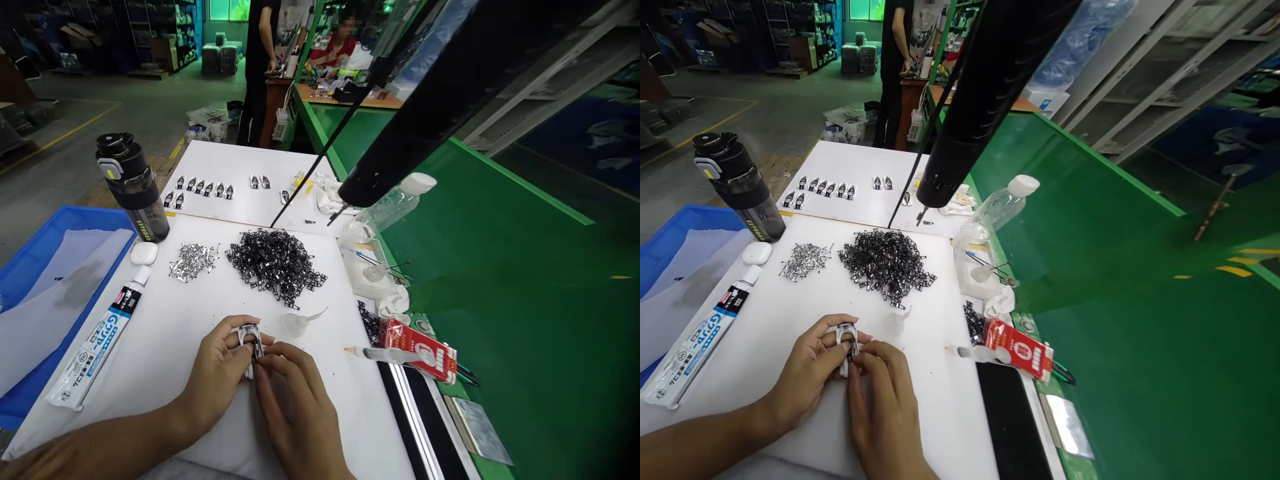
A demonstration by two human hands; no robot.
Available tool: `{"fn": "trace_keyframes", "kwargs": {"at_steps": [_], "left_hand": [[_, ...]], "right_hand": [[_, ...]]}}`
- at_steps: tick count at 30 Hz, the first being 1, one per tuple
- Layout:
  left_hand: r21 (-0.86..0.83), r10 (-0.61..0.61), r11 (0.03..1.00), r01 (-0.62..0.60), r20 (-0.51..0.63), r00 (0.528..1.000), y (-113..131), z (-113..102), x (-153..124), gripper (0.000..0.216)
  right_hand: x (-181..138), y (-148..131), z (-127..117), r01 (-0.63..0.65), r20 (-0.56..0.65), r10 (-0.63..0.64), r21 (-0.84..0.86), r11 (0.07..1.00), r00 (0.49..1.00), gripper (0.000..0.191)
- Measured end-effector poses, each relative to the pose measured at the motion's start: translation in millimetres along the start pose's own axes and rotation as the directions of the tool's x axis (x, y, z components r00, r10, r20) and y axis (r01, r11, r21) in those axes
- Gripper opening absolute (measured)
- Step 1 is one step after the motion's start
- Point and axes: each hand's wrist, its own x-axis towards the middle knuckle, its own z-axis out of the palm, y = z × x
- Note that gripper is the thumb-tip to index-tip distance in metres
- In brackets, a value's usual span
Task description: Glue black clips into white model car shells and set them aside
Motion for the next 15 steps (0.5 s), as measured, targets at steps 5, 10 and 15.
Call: {"fn": "trace_keyframes", "kwargs": {"at_steps": [5,10,15], "left_hand": [[-0.002,-0.007,1.000,0.007,0.062,0.998,1.0,0.5,-2.1,0.041],[0.023,0.029,0.999,-0.031,0.106,0.994,-0.2,2.2,-6.7,0.032],[0.026,0.055,0.998,-0.059,0.130,0.990,-2.7,3.0,-10.1,0.026]], "right_hand": [[4.5,2.0,-4.7,-0.211,0.113,0.194,0.164,0.964,0.974,0.004],[1.6,4.4,-1.5,-0.411,0.160,0.379,0.358,0.838,0.912,0.017],[3.6,-0.1,-3.8,-0.436,0.198,0.388,0.394,0.809,0.900,0.015]]}}
